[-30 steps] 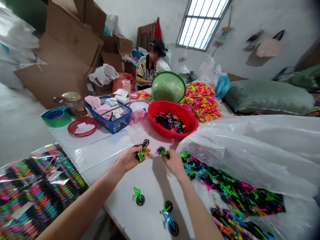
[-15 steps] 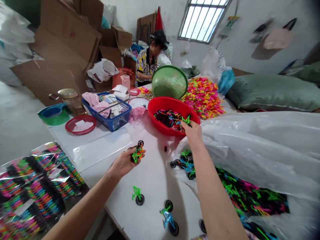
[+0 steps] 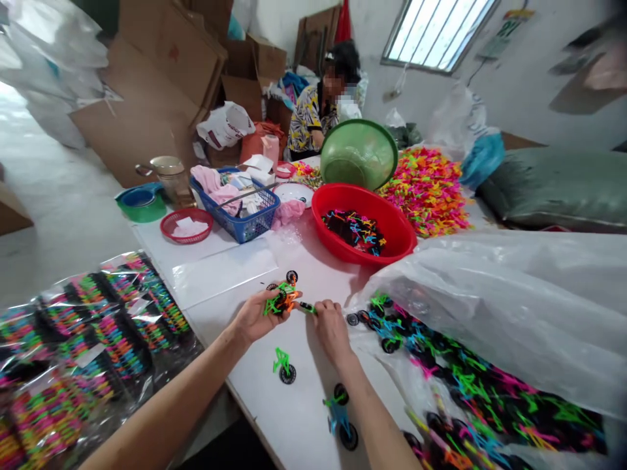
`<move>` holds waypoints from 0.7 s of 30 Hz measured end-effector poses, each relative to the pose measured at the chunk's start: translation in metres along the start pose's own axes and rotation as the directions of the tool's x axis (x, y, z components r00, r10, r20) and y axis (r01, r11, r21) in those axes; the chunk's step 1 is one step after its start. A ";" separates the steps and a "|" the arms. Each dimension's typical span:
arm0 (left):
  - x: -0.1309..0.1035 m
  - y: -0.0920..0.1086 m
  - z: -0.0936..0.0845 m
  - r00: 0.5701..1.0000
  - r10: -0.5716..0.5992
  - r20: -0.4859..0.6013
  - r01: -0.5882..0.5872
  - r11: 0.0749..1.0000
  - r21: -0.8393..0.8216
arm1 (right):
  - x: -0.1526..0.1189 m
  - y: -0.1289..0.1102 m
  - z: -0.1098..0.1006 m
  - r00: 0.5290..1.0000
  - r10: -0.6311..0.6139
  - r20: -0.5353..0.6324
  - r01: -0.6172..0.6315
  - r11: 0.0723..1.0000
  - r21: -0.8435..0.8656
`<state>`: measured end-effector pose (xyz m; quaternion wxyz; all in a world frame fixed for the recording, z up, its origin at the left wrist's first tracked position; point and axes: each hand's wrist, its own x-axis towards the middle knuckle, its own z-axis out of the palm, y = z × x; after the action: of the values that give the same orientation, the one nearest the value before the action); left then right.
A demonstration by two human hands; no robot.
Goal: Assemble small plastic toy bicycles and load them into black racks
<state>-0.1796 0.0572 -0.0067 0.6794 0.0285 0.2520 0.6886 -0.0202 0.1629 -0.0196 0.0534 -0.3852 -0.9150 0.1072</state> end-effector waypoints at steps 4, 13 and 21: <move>-0.006 -0.001 -0.004 0.999 -0.034 0.010 0.033 0.999 0.027 | 0.030 0.028 -0.063 0.967 0.044 -0.252 0.002 0.984 0.181; 0.003 -0.025 0.015 0.965 -0.196 0.173 0.181 0.978 0.100 | 0.030 0.009 -0.111 0.986 0.024 -0.166 0.113 0.636 0.763; 0.003 -0.043 0.019 0.957 -0.271 0.106 0.243 0.945 0.220 | -0.050 0.054 -0.076 0.911 0.381 -0.161 -0.174 0.706 0.687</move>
<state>-0.1329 0.0636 -0.0081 0.7724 0.1116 0.2766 0.5607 0.0656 0.1758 0.0402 0.3024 -0.4873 -0.7301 0.3716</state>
